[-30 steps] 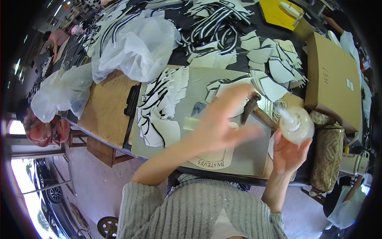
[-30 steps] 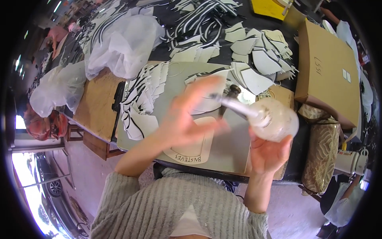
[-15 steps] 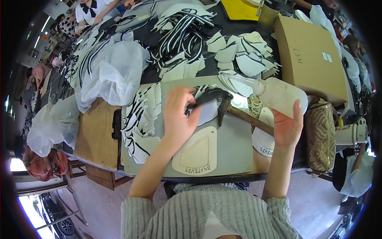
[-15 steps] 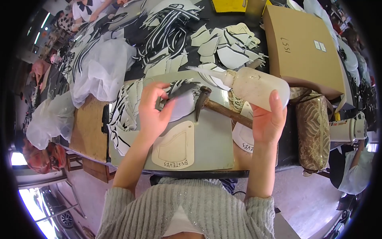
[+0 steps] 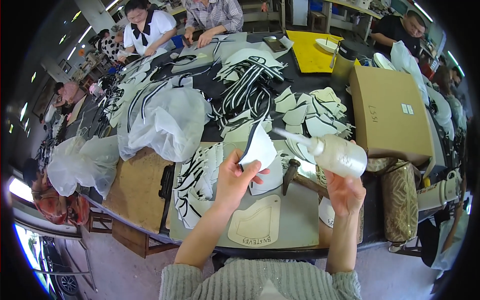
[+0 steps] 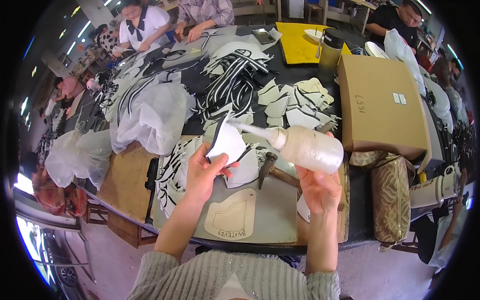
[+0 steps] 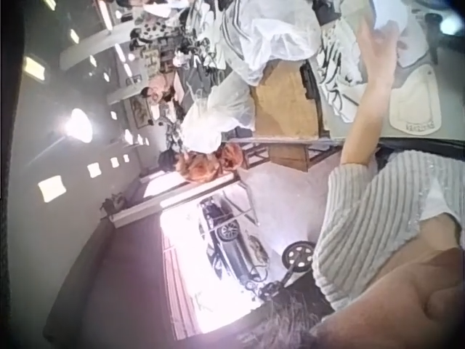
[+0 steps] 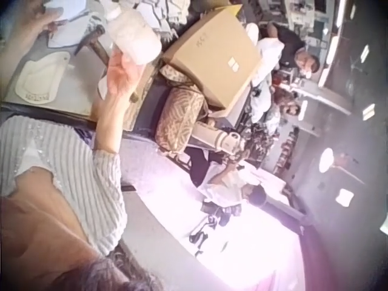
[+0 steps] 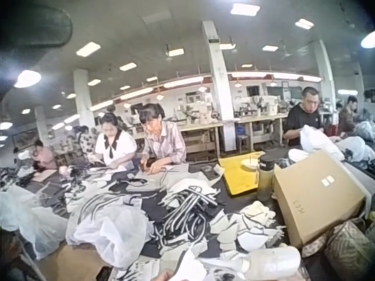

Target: Assembling shoe components by applying adhesive and using a hammer to secure them.

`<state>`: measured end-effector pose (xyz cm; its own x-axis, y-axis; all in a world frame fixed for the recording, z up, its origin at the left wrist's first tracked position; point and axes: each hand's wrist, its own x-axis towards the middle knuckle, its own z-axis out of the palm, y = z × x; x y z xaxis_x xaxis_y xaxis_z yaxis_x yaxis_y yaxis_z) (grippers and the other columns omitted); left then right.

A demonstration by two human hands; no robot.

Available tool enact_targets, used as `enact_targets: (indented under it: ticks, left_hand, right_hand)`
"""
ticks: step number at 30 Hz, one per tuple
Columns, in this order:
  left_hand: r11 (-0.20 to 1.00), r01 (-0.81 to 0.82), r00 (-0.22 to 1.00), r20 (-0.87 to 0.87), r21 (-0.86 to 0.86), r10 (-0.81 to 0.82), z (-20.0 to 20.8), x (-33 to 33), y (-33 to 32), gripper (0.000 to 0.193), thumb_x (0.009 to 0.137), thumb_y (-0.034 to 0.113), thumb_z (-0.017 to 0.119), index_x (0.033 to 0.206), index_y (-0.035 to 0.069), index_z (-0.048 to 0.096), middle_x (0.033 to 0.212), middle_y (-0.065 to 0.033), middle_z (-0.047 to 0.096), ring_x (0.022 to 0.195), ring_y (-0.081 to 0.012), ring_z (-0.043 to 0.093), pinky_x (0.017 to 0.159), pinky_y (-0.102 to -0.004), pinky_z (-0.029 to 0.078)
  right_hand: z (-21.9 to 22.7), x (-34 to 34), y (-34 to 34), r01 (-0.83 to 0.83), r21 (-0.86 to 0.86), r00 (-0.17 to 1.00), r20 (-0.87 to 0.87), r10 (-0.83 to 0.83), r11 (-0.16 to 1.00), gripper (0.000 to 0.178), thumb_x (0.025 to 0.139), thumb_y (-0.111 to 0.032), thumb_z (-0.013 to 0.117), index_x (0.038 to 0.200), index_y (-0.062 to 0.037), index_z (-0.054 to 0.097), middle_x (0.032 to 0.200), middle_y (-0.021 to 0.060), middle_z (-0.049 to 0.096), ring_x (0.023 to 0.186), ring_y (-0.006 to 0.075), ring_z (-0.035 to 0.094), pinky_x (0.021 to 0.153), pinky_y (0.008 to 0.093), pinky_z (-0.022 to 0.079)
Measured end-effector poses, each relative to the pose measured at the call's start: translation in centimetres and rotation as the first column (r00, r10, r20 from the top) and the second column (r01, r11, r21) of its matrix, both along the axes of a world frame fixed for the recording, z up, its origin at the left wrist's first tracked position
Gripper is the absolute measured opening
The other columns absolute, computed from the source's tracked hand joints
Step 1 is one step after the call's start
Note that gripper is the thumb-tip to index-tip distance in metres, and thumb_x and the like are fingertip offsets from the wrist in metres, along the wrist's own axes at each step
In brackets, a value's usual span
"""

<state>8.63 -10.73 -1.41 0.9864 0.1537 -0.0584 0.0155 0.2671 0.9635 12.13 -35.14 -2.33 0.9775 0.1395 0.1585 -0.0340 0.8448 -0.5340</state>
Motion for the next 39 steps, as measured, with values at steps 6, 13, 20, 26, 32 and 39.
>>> enact_targets:
  ticks: [6,13,20,26,32,39]
  left_hand:
    - [1.000,-0.010,1.000,-0.003,-0.015,0.010,0.1,-0.9,1.4,0.018,0.087,0.010,0.064,0.095,0.001,0.051,0.096,-0.0145,0.065,0.082,-0.0208,0.068,0.059,-0.0267,0.052]
    - [0.997,0.050,0.997,-0.061,-0.062,-0.054,-0.2,-1.0,0.9,0.018,0.085,0.008,0.064,0.095,0.000,0.051,0.094,-0.0140,0.065,0.079,-0.0202,0.068,0.058,-0.0270,0.052]
    - [0.998,0.055,0.996,-0.075,-0.024,-0.056,-0.7,-1.1,0.5,0.020,0.084,0.008,0.065,0.098,-0.001,0.054,0.090,-0.0116,0.065,0.078,-0.0178,0.068,0.057,-0.0260,0.052]
    - [0.998,0.064,0.996,-0.065,-0.014,-0.065,-0.6,-0.9,0.5,0.018,0.084,0.009,0.065,0.096,0.000,0.053,0.088,-0.0107,0.065,0.076,-0.0166,0.068,0.055,-0.0250,0.051]
    - [0.999,0.051,0.998,-0.048,-0.003,-0.052,-0.2,-1.3,0.5,0.017,0.085,0.008,0.064,0.095,0.000,0.053,0.091,-0.0108,0.064,0.075,-0.0162,0.067,0.053,-0.0241,0.050]
    - [1.000,-0.009,0.998,0.070,-0.013,0.010,0.0,-1.8,0.5,0.024,0.088,0.009,0.063,0.108,-0.003,0.058,0.093,-0.0103,0.066,0.077,-0.0173,0.068,0.052,-0.0244,0.051]
  right_hand:
    - [-1.6,-0.2,-1.6,-0.037,-0.099,0.999,-0.014,0.035,0.994,0.075,0.073,-0.028,0.073,0.135,-0.0041,0.038,0.135,0.0154,0.045,0.120,0.0292,0.050,0.094,0.0413,0.050]
    - [-1.1,0.3,-1.7,-0.094,0.113,0.992,-0.074,0.103,0.989,0.069,0.088,-0.029,0.064,0.142,-0.0064,0.028,0.136,0.0150,0.044,0.116,0.0308,0.053,0.089,0.0358,0.055]
    - [-2.6,-0.9,-1.4,-0.086,-0.007,0.994,-0.072,0.086,0.996,0.068,0.078,-0.004,0.068,0.137,-0.0002,0.035,0.136,0.0176,0.044,0.126,0.0337,0.043,0.100,0.0359,0.047]
    - [-1.5,-0.4,-1.7,0.013,-0.176,0.995,0.097,0.005,0.984,0.080,0.074,-0.025,0.072,0.138,0.0009,0.031,0.135,0.0197,0.043,0.125,0.0322,0.045,0.104,0.0433,0.041]
    - [-2.1,1.1,-3.7,0.217,-0.115,0.976,0.000,-0.219,0.969,0.079,0.076,-0.027,0.070,0.139,0.0010,0.031,0.134,0.0155,0.045,0.123,0.0294,0.047,0.103,0.0430,0.041]
    - [0.5,-0.7,-2.2,0.406,-0.311,0.891,0.345,-0.296,0.859,0.062,0.084,-0.025,0.067,0.132,0.0021,0.040,0.126,0.0145,0.053,0.119,0.0273,0.051,0.102,0.0422,0.041]
